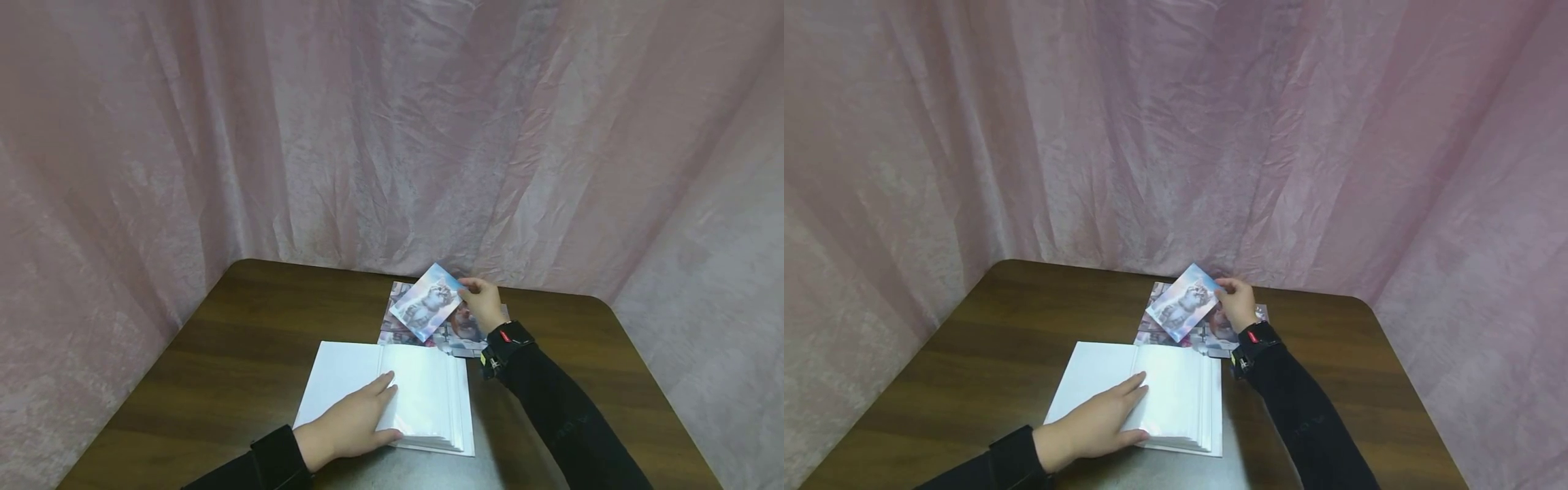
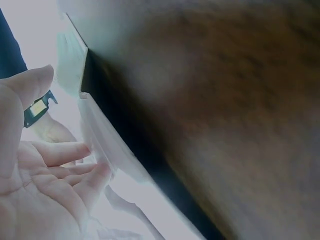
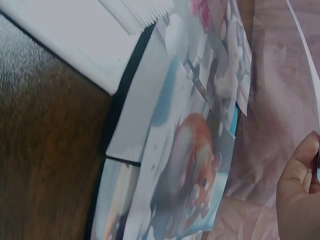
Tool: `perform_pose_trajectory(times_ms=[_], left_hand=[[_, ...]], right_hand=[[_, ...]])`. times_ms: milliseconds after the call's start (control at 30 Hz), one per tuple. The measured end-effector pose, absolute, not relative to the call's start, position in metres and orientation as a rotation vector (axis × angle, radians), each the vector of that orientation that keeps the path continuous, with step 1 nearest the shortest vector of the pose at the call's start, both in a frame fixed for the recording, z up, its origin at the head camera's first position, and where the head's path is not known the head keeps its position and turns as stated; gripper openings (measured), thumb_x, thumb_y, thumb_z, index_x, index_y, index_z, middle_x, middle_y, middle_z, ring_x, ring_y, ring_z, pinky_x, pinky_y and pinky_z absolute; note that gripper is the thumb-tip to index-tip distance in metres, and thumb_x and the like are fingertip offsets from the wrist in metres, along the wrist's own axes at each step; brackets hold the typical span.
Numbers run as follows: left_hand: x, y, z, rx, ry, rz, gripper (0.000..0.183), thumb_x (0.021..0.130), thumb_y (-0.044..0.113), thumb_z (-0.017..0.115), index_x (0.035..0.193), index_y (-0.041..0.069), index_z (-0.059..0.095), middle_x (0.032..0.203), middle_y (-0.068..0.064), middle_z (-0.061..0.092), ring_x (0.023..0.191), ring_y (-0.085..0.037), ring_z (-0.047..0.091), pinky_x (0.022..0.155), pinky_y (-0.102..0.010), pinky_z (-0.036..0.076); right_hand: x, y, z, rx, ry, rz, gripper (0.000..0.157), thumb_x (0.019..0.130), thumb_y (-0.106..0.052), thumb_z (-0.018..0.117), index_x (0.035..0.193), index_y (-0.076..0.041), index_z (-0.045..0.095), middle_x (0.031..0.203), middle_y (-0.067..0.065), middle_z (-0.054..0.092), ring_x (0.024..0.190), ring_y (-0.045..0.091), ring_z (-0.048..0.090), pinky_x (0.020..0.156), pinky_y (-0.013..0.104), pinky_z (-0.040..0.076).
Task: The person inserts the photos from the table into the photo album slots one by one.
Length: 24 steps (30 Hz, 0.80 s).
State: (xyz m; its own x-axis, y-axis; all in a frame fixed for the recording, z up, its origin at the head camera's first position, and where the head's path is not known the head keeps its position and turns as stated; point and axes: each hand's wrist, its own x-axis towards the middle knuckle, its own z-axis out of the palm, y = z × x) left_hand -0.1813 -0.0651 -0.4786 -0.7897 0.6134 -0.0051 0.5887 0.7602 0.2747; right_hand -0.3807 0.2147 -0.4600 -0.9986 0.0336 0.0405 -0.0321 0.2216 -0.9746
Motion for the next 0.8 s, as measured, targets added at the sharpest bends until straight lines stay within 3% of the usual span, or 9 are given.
perform_pose_trajectory(times_ms=[200,600,800], left_hand=[[-0.1819,-0.0655,-0.4802,0.992,2.869,0.367,0.08,0.094,0.057,0.061,0.142,-0.005,0.05,0.155,-0.02,0.039,0.138,-0.027,0.046,0.109,-0.036,0.043],[-0.1828,-0.0672,-0.4803,1.027,2.879,0.347,0.081,0.093,0.057,0.063,0.139,-0.009,0.052,0.153,-0.022,0.042,0.131,-0.027,0.054,0.104,-0.034,0.048],[-0.1818,-0.0666,-0.4797,1.019,2.886,0.337,0.081,0.093,0.057,0.062,0.14,-0.009,0.052,0.153,-0.021,0.041,0.13,-0.027,0.055,0.103,-0.034,0.048]], right_hand=[[-0.3819,0.2112,-0.4652,-0.038,-2.398,1.949,0.031,0.101,-0.004,0.058,0.131,0.001,0.061,0.092,0.007,0.056,0.063,0.012,0.056,0.055,0.032,0.052],[-0.3766,0.207,-0.4674,-0.037,-2.427,1.905,0.029,0.1,-0.003,0.058,0.129,0.001,0.062,0.103,0.012,0.056,0.062,0.011,0.057,0.059,0.035,0.051],[-0.3741,0.2046,-0.4663,-0.044,-2.455,1.878,0.029,0.1,-0.003,0.059,0.128,0.0,0.063,0.108,0.014,0.056,0.072,0.027,0.06,0.059,0.037,0.049]])
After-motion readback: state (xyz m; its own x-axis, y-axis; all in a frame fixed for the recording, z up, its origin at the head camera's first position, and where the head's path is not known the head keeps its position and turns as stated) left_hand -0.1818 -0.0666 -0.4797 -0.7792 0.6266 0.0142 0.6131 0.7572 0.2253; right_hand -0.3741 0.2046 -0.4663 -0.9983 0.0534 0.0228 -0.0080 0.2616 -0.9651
